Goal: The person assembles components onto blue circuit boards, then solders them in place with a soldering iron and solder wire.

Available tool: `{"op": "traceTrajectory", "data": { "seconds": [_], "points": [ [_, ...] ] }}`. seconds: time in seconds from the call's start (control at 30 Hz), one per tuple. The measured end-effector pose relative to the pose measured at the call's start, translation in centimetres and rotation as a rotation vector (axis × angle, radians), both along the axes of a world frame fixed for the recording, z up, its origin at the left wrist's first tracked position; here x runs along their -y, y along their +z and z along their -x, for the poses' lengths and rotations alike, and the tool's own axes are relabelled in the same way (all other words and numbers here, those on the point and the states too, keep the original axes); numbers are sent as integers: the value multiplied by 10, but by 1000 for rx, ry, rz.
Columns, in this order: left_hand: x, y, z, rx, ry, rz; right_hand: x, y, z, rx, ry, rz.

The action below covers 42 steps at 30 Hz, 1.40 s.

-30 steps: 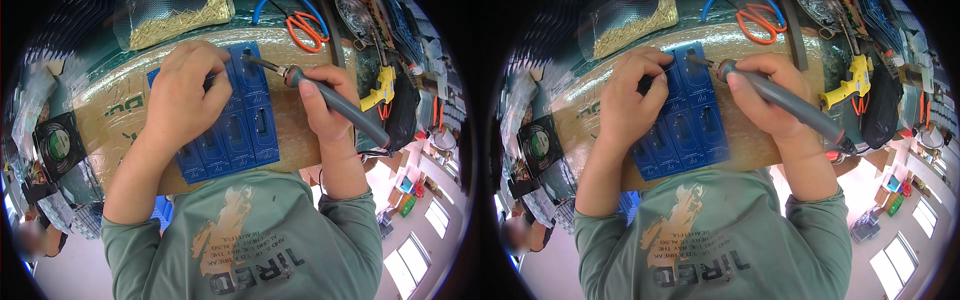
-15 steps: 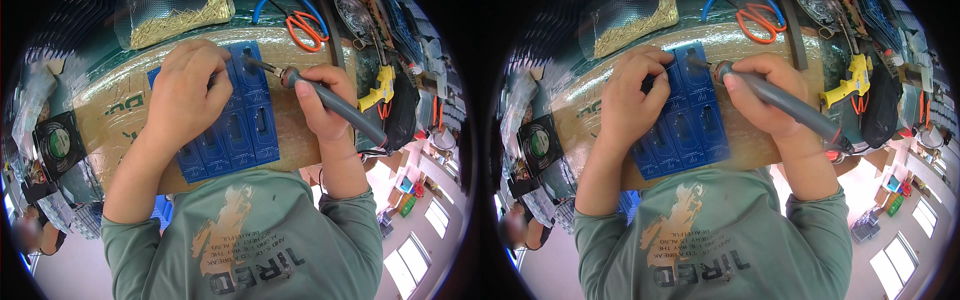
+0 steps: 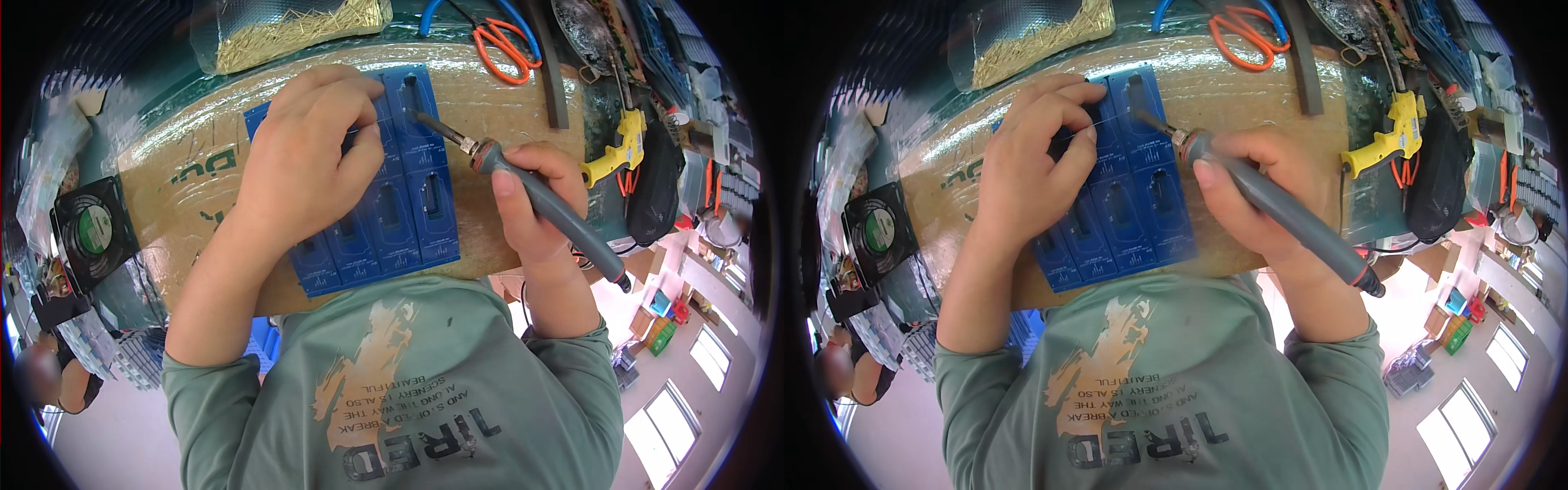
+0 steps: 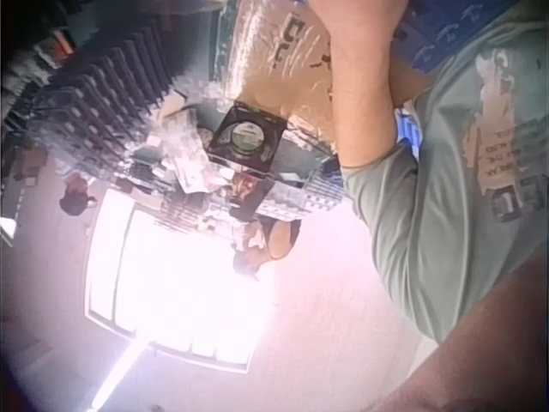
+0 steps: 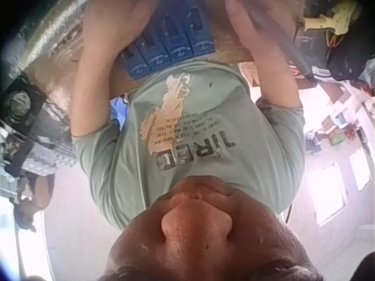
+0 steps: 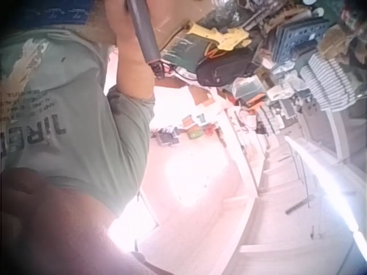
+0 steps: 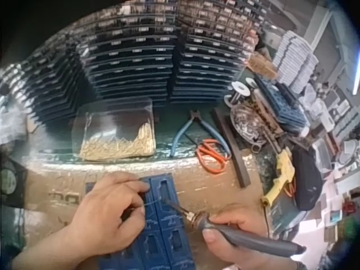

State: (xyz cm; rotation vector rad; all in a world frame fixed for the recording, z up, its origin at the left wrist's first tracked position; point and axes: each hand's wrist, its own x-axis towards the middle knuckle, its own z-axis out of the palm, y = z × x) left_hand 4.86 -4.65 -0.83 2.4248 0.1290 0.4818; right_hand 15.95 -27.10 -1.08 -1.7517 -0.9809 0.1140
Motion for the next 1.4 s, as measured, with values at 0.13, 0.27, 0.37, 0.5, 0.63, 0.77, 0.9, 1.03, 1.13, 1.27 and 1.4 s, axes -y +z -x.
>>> {"op": "traceTrajectory", "data": {
  "seconds": [0.13, 0.27, 0.37, 0.5, 0.63, 0.77, 0.9, 1.03, 1.13, 1.27, 1.4],
  "points": [
    [1, 1, 1, -13, 11, 28, -1, -9, -2, 70, -15, -58],
    [1, -1, 0, -9, 7, 10, -1, -12, -3, 97, -22, -49],
    [1, -1, 1, -6, 8, -5, -3, -10, -3, 118, -4, -56],
    [1, -2, 1, 9, 9, -28, -3, -11, -2, 80, -3, -44],
    [2, -4, 0, 10, 22, -29, -5, -11, -2, 134, 6, -61],
    [2, -9, -2, 121, -4, -88, -5, -13, -1, 158, 25, -75],
    [2, -10, -2, 149, -23, -94, -5, -11, -1, 175, 37, -41],
    [3, -8, -2, 165, -28, -111, -7, -12, -2, 235, 70, -87],
    [3, -7, 0, 92, -19, -83, -6, -13, -2, 276, 67, -71],
    [2, -4, 2, 67, -12, -43, -2, -18, -1, 207, 59, -97],
    [-3, 3, 3, 89, 65, 80, 6, -11, -3, 143, -74, -99]
  ]
}}
